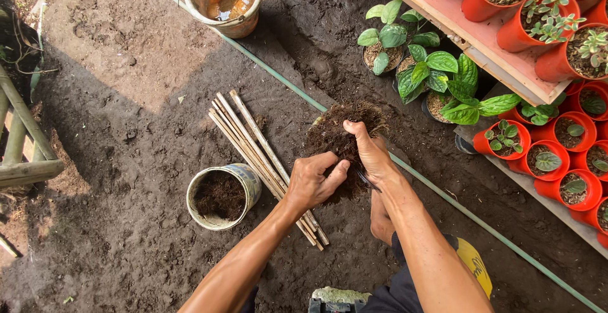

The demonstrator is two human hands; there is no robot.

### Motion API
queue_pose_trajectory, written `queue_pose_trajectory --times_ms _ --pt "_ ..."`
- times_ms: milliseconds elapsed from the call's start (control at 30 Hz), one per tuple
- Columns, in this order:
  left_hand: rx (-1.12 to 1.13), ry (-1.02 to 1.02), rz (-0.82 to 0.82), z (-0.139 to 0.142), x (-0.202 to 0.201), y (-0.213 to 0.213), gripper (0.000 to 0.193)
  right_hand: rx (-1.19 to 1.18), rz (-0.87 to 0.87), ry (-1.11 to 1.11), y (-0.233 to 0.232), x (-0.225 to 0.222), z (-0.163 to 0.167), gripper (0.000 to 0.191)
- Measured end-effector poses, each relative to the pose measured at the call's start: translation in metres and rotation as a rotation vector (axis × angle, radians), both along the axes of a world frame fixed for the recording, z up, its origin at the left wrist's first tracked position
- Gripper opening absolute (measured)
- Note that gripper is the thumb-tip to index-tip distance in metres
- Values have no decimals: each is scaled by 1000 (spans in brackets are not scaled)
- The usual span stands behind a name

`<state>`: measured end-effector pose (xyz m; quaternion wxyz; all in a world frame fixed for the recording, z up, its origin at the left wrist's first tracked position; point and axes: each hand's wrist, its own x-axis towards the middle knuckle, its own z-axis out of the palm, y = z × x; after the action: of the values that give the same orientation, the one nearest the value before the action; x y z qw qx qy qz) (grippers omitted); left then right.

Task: The person sits on the ground at a plant nursery and trims the root ball of a plant, pulling apart the root mass and cutting roots with scissors. They then use a small cutting tool to trim more root material and place trimmed roots aside near the potted plants.

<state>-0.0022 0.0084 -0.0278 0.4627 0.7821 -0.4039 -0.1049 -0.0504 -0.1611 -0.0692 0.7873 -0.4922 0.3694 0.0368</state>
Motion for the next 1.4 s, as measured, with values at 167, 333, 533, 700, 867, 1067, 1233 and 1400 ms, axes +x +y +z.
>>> queue_pose_trajectory --times_ms 167,333,533,700,867,1067,1233,1400 --pt "10 220 94 1 -3 5 35 -52 80 10 2 2 7 115" --pt "-36 582 193 2 -4 3 34 10 46 39 9 3 3 117" --pt "496 258 44 23 8 0 42 -178 -174 -38 9 5 2 116" --pt "665 -23 -55 26 2 -10 49 -294 -189 29 11 3 2 110" --pt "451 -54 -83 2 -4 0 38 -199 -103 9 11 2 6 108" --pt "122 142 -16 -18 -2 11 40 -67 50 6 5 1 0 110" --pt "151 572 30 -19 2 21 47 -143 159 83 5 -4 -11 121" --pt "50 911 17 -10 6 25 44 -136 190 80 6 -5 -9 119"
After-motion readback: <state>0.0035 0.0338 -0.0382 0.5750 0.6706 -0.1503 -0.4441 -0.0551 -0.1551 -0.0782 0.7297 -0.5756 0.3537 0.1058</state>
